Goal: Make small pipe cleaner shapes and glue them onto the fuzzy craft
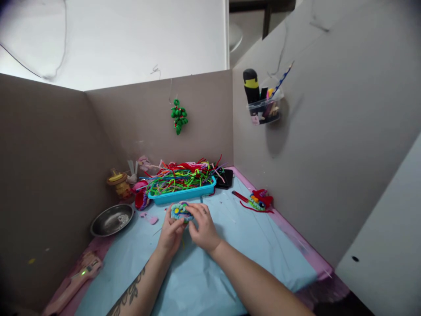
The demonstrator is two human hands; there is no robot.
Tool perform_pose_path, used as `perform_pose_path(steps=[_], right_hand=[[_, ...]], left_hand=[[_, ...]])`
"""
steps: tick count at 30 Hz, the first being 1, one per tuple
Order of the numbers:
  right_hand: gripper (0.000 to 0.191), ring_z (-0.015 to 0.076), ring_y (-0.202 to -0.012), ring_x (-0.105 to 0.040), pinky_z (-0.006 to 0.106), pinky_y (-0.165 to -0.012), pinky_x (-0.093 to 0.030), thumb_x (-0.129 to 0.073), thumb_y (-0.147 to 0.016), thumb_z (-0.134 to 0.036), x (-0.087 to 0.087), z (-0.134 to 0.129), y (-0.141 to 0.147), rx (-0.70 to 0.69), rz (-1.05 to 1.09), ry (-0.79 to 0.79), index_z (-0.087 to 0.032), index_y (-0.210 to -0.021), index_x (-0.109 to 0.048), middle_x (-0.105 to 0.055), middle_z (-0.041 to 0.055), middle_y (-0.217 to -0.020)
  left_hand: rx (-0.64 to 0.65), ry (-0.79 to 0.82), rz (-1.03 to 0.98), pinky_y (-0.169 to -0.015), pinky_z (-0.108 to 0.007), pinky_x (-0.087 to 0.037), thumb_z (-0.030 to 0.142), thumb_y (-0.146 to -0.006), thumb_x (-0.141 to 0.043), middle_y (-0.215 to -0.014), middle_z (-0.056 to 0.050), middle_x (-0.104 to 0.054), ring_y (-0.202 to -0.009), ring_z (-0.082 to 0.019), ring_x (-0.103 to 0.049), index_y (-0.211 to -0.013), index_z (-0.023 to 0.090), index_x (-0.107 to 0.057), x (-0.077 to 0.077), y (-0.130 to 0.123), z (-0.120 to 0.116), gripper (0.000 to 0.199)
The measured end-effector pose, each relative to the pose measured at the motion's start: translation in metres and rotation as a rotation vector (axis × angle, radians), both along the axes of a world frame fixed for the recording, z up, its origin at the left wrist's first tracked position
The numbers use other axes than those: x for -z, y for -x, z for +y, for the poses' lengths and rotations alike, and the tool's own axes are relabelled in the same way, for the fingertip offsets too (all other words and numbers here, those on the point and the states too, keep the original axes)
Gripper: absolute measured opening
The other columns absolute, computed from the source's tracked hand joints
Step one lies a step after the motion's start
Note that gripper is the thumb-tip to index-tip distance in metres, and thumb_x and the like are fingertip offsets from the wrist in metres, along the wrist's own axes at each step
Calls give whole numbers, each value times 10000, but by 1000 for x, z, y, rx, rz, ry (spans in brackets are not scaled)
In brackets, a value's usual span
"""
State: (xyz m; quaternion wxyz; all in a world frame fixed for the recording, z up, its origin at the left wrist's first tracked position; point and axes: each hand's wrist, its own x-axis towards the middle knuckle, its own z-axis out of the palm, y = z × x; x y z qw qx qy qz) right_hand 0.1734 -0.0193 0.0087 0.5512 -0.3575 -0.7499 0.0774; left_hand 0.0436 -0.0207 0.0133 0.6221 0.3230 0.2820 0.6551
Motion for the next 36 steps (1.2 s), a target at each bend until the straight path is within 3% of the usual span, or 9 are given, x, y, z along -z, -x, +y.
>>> perform_pose_path(steps=[9, 12, 15, 17, 21, 23, 28, 32, 36], right_hand=[[557, 241, -1137, -440, 464, -996, -347, -468, -711, -70, 3, 1, 2, -14, -54, 32, -245, -1239, -499, -528, 71, -1211], [632, 244, -1217, -380, 465, -1028, -315, -485, -713, -83, 7, 3, 4, -24, 20, 62, -247, -1317, -394, -449, 81, -1300], [747, 241, -1248, -362, 443, -989, -370, -509, -717, -121, 17, 11, 5, -14, 236, 210, -257, -1390, -216, -328, 109, -1388], [769, 235, -1200, -430, 420, -925, -429, -519, -708, -138, 25, 19, 6, -49, 395, 386, -255, -1389, -181, -310, 137, -1393], [697, 207, -948, -603, 381, -789, -503, -531, -664, -133, 36, 33, 5, -244, 613, 664, -222, -1316, -301, -431, 168, -1306], [665, 193, -860, -622, 360, -742, -512, -537, -638, -123, 36, 35, 5, -328, 705, 713, -213, -1272, -359, -506, 149, -1231], [663, 184, -855, -599, 329, -761, -487, -591, -548, -97, 27, 33, 4, -402, 919, 790, -209, -1185, -447, -549, 97, -1163], [650, 194, -903, -581, 318, -798, -463, -591, -487, -69, 24, 35, 1, -378, 981, 817, -202, -1118, -506, -552, 79, -1161], [618, 204, -895, -589, 333, -797, -464, -586, -494, -95, 30, 39, 0, -325, 907, 824, -206, -1099, -525, -539, 83, -1187]], left_hand=[[3, 0, 17, -728, -237, -453, 141, -579, -772, -975, -17, -613, -831, -140, -601, -1259, 282, -369, 3, 0, 2, 802], [2, -8, 11, -726, -249, -458, 134, -598, -758, -979, -20, -611, -831, -146, -606, -1236, 277, -394, 2, 2, 3, 748], [17, -37, -18, -771, -289, -464, 125, -622, -735, -1005, -28, -605, -873, -166, -609, -1171, 267, -446, -1, 5, 4, 636], [26, -53, -39, -819, -321, -460, 127, -627, -725, -1026, -32, -605, -912, -181, -608, -1121, 258, -478, -3, 8, 5, 568], [94, -68, -48, -859, -358, -452, 132, -646, -706, -1057, -52, -611, -952, -205, -607, -1080, 233, -506, 0, 11, 8, 487], [128, -74, -38, -857, -360, -453, 136, -662, -694, -1059, -61, -615, -953, -209, -610, -1089, 225, -507, 4, 11, 9, 475], [148, -27, 20, -836, -324, -457, 151, -677, -696, -1055, -58, -619, -962, -195, -605, -1128, 229, -485, 8, 9, 11, 504], [134, 34, 184, -799, -319, -469, 196, -632, -742, -1051, -62, -608, -938, -201, -604, -1140, 230, -483, 8, 15, 12, 571], [78, -23, 582, -742, -313, -479, 243, -591, -753, -1122, -95, -575, -885, -210, -603, -1145, 212, -509, 14, 30, 18, 607]])
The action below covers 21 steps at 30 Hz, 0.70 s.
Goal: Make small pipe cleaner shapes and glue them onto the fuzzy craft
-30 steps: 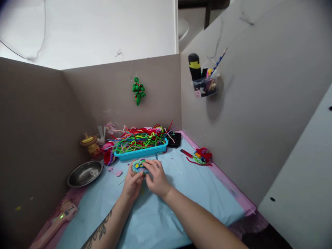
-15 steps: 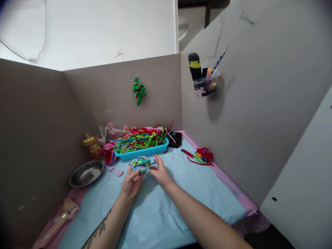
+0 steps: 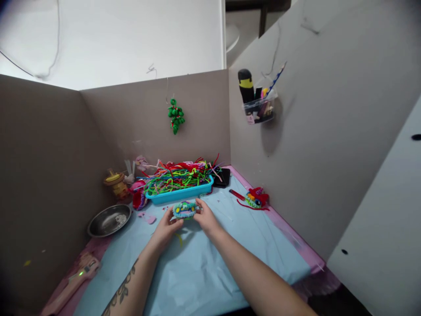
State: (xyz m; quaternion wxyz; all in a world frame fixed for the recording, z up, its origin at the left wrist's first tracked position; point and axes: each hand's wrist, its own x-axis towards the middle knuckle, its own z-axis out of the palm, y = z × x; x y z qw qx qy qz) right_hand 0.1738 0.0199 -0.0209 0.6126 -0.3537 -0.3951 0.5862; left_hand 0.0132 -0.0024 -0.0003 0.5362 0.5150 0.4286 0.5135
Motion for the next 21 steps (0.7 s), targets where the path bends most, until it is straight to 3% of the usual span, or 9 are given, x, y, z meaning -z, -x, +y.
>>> perform_pose_path(steps=[4, 7, 13, 17, 21], right_hand=[[623, 191, -835, -611, 327, -752, -481, -570, -538, -128, 13, 5, 3, -22, -190, -1, -194, -1154, -495, -524, 101, -1195], [679, 174, -821, -611, 313, -740, -490, -520, -550, -91, 24, 8, 5, -4, -359, -27, -180, -1218, -440, -507, 113, -1203], [752, 184, -965, -581, 325, -860, -463, -451, -521, 0, 35, 10, 3, 27, -545, -94, -197, -1246, -426, -514, 97, -1192], [758, 195, -1042, -543, 339, -907, -440, -449, -513, 13, 35, 10, 1, 34, -607, -80, -194, -1241, -430, -515, 94, -1176], [759, 201, -1066, -522, 339, -898, -443, -450, -512, 9, 34, 9, -1, 48, -646, -82, -205, -1240, -429, -497, 90, -1193]], left_hand=[[-117, -185, 501, -775, -337, -467, 165, -558, -699, -1043, -85, -588, -899, -224, -573, -1039, 181, -596, 7, 16, 9, 492], [-120, -287, 738, -859, -367, -431, 108, -554, -654, -1012, -76, -596, -934, -226, -559, -1058, 169, -596, 9, 22, 13, 511], [-72, -273, 806, -884, -341, -422, 87, -575, -627, -1051, -75, -583, -954, -201, -556, -1271, 159, -430, 14, 26, 14, 728], [-82, -257, 830, -854, -322, -434, 77, -596, -596, -1063, -78, -578, -918, -182, -557, -1287, 142, -398, 14, 28, 16, 722], [-136, -304, 895, -826, -296, -443, 37, -598, -560, -1035, -63, -575, -888, -165, -549, -1222, 155, -458, 4, 42, 17, 643]])
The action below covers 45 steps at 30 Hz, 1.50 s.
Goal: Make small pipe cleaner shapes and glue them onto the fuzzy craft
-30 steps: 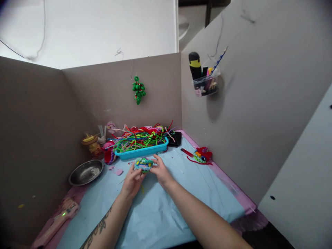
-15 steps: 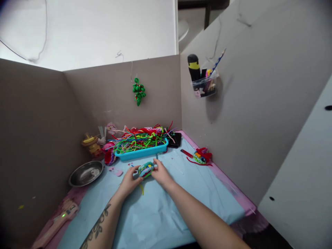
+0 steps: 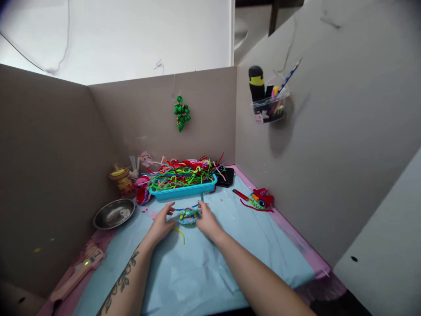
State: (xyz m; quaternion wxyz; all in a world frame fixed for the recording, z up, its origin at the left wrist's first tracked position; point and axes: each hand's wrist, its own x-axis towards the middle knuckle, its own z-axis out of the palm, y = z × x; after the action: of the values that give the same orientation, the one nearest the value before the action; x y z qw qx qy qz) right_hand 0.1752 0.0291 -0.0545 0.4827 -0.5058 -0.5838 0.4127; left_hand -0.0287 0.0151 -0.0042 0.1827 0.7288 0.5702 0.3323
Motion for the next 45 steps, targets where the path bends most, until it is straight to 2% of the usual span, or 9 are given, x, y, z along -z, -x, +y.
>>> perform_pose_path(steps=[6, 14, 20, 28, 30, 32, 36, 39, 45], right_hand=[[738, 206, -1115, -482, 364, -941, -407, -446, -531, -13, -7, -4, -5, 29, -70, -69, -211, -1242, -439, -480, 84, -1216], [722, 202, -1139, -467, 348, -973, -378, -450, -557, -21, -8, -7, -4, 19, -118, -85, -196, -1257, -430, -466, 87, -1229], [717, 208, -1137, -470, 359, -967, -384, -459, -552, -1, -10, -8, -4, 11, -140, -107, -216, -1236, -450, -475, 79, -1220], [699, 206, -1137, -467, 367, -967, -382, -462, -558, -3, -10, -8, -4, 16, -102, -105, -227, -1220, -457, -471, 73, -1217], [689, 208, -1133, -468, 371, -966, -382, -460, -561, -8, -12, -9, -4, 17, -103, -102, -215, -1219, -455, -472, 80, -1213], [681, 209, -1129, -470, 373, -965, -382, -458, -565, -13, -14, -11, -4, 13, -105, -99, -202, -1219, -452, -471, 87, -1212], [672, 200, -1127, -476, 361, -967, -380, -447, -559, -9, -15, -12, -3, 7, -87, -94, -210, -1201, -463, -477, 75, -1200], [673, 202, -1120, -480, 368, -965, -382, -448, -556, -5, -14, -11, -4, 8, -91, -92, -211, -1196, -464, -478, 76, -1201], [656, 205, -1131, -472, 375, -968, -381, -453, -573, -15, -13, -12, -4, 1, -108, -112, -221, -1196, -463, -476, 73, -1195]], left_hand=[[-51, 68, 304, -737, -280, -430, 108, -699, -542, -832, -43, -579, -774, -171, -549, -854, 176, -639, -19, 32, -6, 195], [118, 97, 406, -813, -280, -385, 145, -720, -564, -894, -65, -576, -872, -189, -530, -818, 190, -690, -15, 18, -11, 167], [104, 75, 522, -821, -328, -365, 136, -725, -527, -922, -87, -565, -912, -229, -488, -762, 193, -674, -11, 15, -8, 161], [252, 73, 232, -792, -292, -399, 220, -801, -424, -833, -47, -582, -825, -185, -522, -761, 192, -557, -22, 25, -8, 142], [148, 53, 154, -721, -276, -421, 240, -822, -379, -782, -36, -581, -753, -175, -530, -777, 190, -522, -24, 29, -5, 158], [-78, 22, 156, -680, -275, -422, 249, -828, -363, -760, -37, -591, -719, -178, -543, -801, 187, -514, -25, 36, -3, 166], [-457, 101, 339, -652, -298, -414, 288, -831, -382, -820, -89, -649, -782, -229, -599, -855, 186, -569, -24, 51, -3, 215], [-481, 214, 458, -641, -325, -419, 354, -826, -403, -874, -131, -673, -830, -280, -615, -860, 187, -617, -24, 55, -5, 273], [-425, 135, 428, -726, -309, -430, 310, -818, -439, -932, -118, -676, -877, -248, -613, -882, 176, -643, -23, 48, -5, 253]])
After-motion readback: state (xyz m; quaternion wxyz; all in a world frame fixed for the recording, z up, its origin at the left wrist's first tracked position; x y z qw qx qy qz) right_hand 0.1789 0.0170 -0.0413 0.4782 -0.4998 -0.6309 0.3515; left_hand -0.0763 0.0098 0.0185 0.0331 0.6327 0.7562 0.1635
